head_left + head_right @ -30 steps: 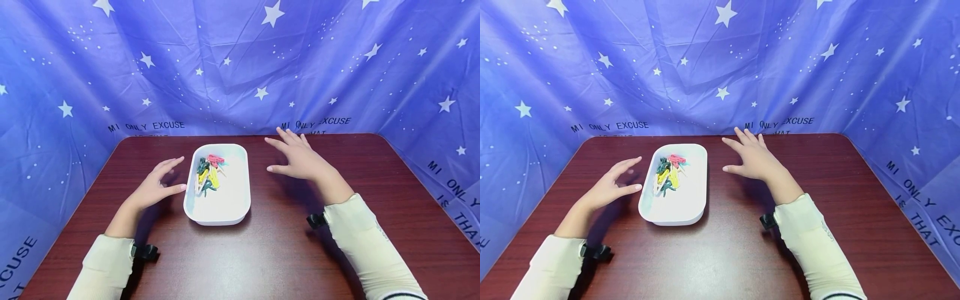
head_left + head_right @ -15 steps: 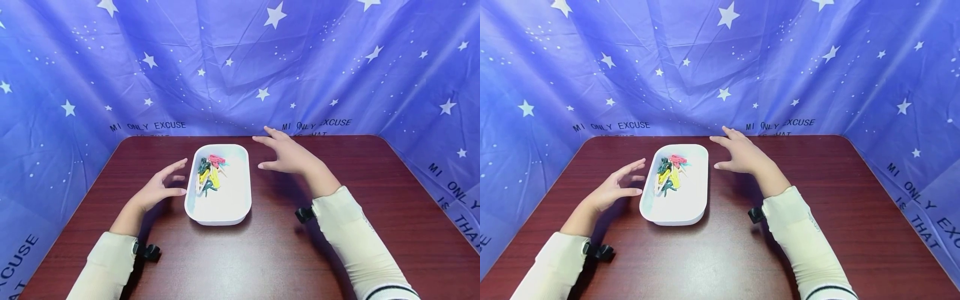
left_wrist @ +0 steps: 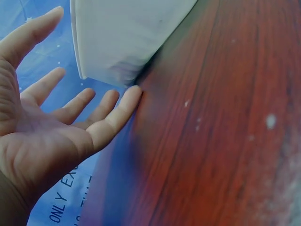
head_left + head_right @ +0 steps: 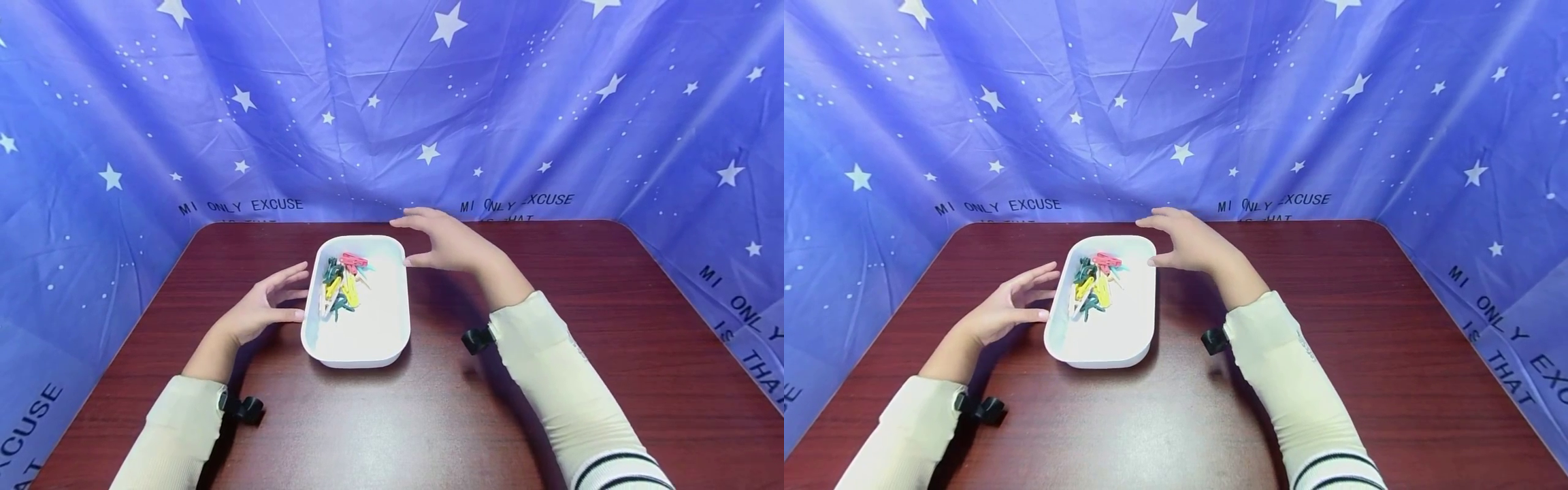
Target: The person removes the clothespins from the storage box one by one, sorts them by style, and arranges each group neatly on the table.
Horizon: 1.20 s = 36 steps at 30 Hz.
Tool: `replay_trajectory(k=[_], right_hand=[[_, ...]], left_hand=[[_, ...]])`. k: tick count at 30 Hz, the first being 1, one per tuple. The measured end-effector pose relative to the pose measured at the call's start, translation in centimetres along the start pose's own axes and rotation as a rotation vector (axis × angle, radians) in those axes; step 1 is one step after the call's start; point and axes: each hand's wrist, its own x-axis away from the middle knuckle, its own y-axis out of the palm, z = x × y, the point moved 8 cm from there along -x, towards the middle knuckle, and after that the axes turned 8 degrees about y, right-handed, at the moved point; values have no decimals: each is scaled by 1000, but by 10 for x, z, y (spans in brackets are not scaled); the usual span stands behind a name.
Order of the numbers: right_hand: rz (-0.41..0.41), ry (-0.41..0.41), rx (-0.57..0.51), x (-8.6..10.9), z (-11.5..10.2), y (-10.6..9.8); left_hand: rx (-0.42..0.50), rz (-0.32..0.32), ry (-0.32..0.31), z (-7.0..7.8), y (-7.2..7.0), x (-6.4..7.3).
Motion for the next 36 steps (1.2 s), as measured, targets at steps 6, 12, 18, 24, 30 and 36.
replay_trajectory(k=[6,12,18,24,30,36], right_hand=[[4,-21,-32,-12,-8,2],[-9,-8,-131,-23,-13,7],[-72,87,-234,-36,-8,18],[-108,95,-334,-50,-10,28],[-106,105,-435,-59,-9,41],[-104,137,-536,-67,-3,56]], left_hand=[[56,-39,-16,-2,5,-3],[217,-94,-77,-8,11,-3],[307,-93,-74,-9,14,-2],[334,-82,-65,-9,15,-1],[335,-79,-52,-8,15,-1],[346,-81,-43,-10,16,-2]])
